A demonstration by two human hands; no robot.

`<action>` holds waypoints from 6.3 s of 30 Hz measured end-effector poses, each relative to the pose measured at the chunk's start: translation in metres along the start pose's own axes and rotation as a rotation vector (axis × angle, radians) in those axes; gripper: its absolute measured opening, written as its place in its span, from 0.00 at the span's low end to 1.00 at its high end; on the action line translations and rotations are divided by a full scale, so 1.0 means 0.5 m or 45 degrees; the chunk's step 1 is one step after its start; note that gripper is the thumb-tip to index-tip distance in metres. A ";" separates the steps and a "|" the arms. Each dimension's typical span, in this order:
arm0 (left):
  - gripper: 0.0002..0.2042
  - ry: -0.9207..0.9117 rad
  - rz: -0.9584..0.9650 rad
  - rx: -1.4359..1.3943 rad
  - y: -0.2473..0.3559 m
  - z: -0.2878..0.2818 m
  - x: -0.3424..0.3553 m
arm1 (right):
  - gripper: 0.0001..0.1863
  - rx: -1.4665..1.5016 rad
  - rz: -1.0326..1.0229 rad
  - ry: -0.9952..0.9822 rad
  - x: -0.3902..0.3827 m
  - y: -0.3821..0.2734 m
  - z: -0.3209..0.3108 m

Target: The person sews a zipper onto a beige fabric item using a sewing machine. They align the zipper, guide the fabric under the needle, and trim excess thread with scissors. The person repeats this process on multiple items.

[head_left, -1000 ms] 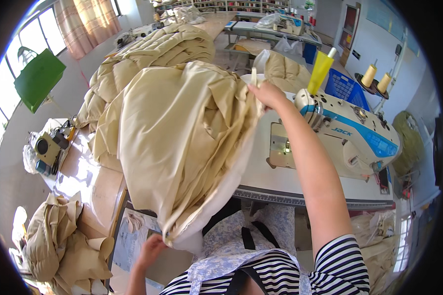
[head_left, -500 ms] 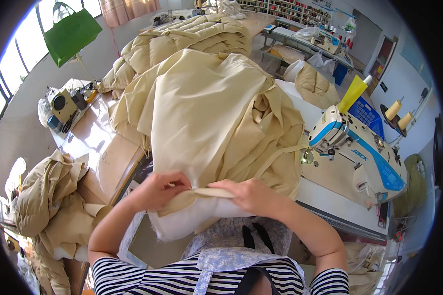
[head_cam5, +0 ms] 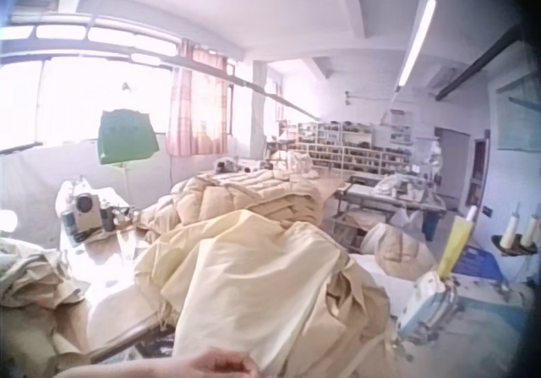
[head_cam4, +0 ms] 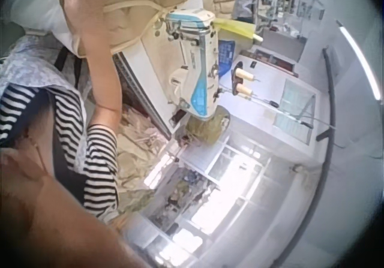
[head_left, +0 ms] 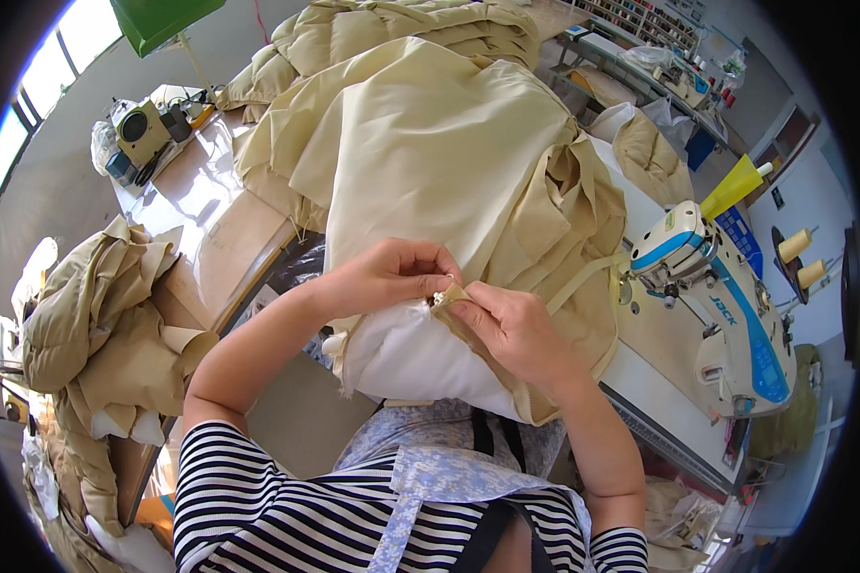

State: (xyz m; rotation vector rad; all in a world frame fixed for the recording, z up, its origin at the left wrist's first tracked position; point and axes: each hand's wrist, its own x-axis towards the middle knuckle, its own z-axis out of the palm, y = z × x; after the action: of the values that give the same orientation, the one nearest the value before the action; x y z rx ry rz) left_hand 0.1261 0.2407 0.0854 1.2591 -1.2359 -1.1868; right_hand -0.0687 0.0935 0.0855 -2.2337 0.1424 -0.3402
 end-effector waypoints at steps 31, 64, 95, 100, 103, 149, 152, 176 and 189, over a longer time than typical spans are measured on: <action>0.10 -0.096 -0.167 -0.300 -0.064 0.014 0.003 | 0.11 0.273 -0.014 -0.191 -0.033 0.066 0.016; 0.14 0.243 -0.257 0.184 -0.082 0.139 -0.066 | 0.08 -0.380 -0.439 0.216 -0.031 0.040 0.058; 0.30 0.636 -0.712 -0.574 -0.340 -0.031 -0.346 | 0.24 0.085 0.028 0.594 0.070 0.163 -0.292; 0.29 0.577 -0.862 -0.364 -0.299 -0.007 -0.436 | 0.29 0.171 0.808 0.572 0.263 0.433 -0.197; 0.28 0.653 -0.877 -0.087 -0.229 -0.082 -0.489 | 0.24 0.802 0.633 -0.046 0.278 0.386 -0.020; 0.14 1.328 0.666 0.653 -0.060 -0.232 0.677 | 0.25 0.541 0.597 0.413 -0.143 0.200 0.048; 0.11 1.298 0.860 0.701 0.083 -0.297 0.582 | 0.23 0.260 0.433 0.760 -0.078 0.224 -0.071; 0.16 0.954 0.575 1.782 0.396 -0.180 0.517 | 0.22 1.208 0.035 0.018 -0.030 0.028 0.073; 0.12 0.090 0.359 1.302 -0.223 0.138 0.735 | 0.33 0.401 0.949 0.059 -0.394 0.248 0.203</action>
State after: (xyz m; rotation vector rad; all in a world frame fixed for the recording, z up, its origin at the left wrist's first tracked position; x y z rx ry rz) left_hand 0.0661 -0.1260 -0.0334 1.7193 -1.9852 -0.2448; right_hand -0.2258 0.1333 -0.1096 -1.7148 0.8545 -0.0001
